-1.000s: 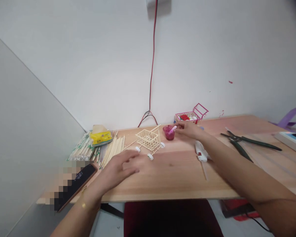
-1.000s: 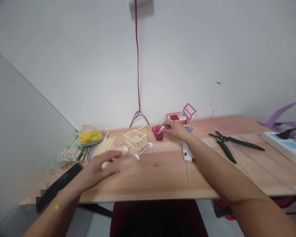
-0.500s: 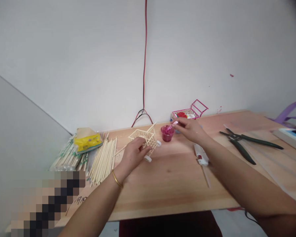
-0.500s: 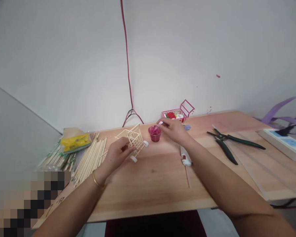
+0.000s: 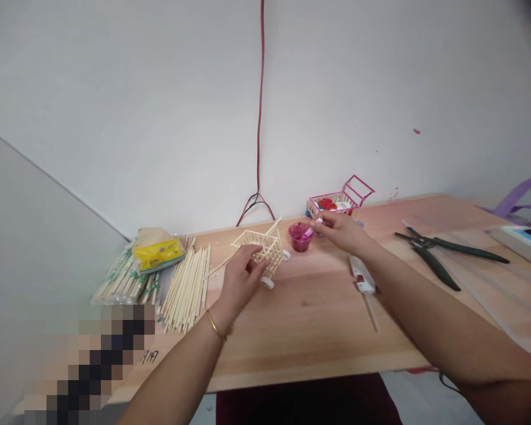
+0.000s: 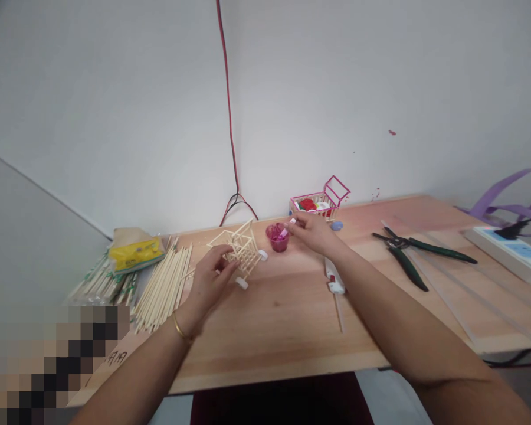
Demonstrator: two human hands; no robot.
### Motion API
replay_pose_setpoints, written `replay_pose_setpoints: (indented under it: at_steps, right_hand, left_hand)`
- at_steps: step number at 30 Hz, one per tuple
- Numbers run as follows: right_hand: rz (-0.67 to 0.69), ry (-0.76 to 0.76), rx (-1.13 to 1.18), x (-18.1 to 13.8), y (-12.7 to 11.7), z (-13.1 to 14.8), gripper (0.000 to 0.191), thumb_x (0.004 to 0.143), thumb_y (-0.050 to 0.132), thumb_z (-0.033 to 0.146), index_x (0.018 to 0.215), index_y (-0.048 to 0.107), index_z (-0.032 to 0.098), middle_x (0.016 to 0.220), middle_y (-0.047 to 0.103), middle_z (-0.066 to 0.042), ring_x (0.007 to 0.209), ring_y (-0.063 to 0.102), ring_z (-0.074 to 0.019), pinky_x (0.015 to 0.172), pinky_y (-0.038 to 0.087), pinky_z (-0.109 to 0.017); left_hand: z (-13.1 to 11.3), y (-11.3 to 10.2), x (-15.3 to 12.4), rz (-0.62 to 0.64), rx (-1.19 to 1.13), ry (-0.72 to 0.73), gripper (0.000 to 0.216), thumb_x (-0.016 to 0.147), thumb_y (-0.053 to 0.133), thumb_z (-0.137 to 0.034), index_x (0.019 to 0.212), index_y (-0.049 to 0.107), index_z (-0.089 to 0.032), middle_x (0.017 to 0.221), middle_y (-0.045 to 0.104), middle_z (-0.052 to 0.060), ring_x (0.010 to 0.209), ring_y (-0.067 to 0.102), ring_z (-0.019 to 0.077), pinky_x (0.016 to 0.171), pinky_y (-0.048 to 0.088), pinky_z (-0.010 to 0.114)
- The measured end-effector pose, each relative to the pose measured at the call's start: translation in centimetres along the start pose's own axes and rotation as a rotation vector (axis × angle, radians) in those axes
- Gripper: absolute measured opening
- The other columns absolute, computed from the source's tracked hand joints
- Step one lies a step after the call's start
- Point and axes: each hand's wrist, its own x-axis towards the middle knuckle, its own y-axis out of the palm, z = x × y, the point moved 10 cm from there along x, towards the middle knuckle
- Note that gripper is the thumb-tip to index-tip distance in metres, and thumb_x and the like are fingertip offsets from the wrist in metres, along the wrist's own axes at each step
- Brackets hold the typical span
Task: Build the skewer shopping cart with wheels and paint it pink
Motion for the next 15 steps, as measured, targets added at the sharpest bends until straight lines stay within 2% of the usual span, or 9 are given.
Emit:
replay_pose_setpoints:
  at_steps: [4,7,9,12,15]
  right_hand:
    - [-0.074,0.047,0.029,-0.4,-1.5,0.0,0.036,0.082,0.056,0.056,0.077,0.063,0.022,0.070,0.066,-0.003,0.066,0.059,-0.0183,0.060,0.044,-0.030]
    - [0.005,0.020,0.010,-0.5,-1.2,0.1,0.033,0.078,0.062,0.057,0.074,0.065,0.024,0.068,0.068,-0.003,0.067,0.061,-0.0200,0.059,0.045,-0.031]
    - [-0.002,0.050,0.027,-0.5,-1.5,-0.4,0.031,0.077,0.064,0.055,0.074,0.065,0.024,0.068,0.069,-0.003,0.067,0.062,-0.0206,0.061,0.046,-0.032]
    - [-0.079,0.157,0.177,-0.5,-2.6,-1.5,0.027,0.076,0.066,0.051,0.075,0.062,0.023,0.069,0.069,-0.003,0.067,0.063,-0.0189,0.063,0.048,-0.031]
    - [-0.052,0.185,0.422,-0.5,-2.3,-1.2,0.030,0.075,0.068,0.051,0.076,0.061,0.022,0.069,0.066,-0.001,0.063,0.059,-0.0147,0.061,0.047,-0.028]
  left_hand:
    - [0.2,-0.2,-0.2,-0.042,-0.035,-0.036,0.029,0.087,0.063,-0.034,0.112,0.059,-0.020,0.108,0.063,0.006,0.063,0.053,0.0082,0.066,0.049,0.026]
    - [0.3,-0.4,-0.2,-0.055,-0.044,-0.026,0.027,0.087,0.063,-0.034,0.109,0.060,-0.020,0.113,0.063,0.008,0.067,0.055,0.0095,0.069,0.051,0.028]
    - [0.3,-0.4,-0.2,-0.052,-0.035,-0.013,0.023,0.088,0.061,-0.033,0.108,0.061,-0.020,0.114,0.063,0.008,0.076,0.059,0.0121,0.072,0.051,0.029]
    - [0.3,-0.5,-0.2,-0.049,-0.027,-0.005,0.021,0.089,0.059,-0.030,0.108,0.062,-0.021,0.112,0.064,0.008,0.087,0.061,0.0150,0.074,0.051,0.029]
    - [0.1,-0.5,-0.3,-0.051,-0.010,-0.014,0.020,0.088,0.060,-0.029,0.106,0.062,-0.020,0.104,0.064,0.006,0.081,0.059,0.0137,0.072,0.049,0.028]
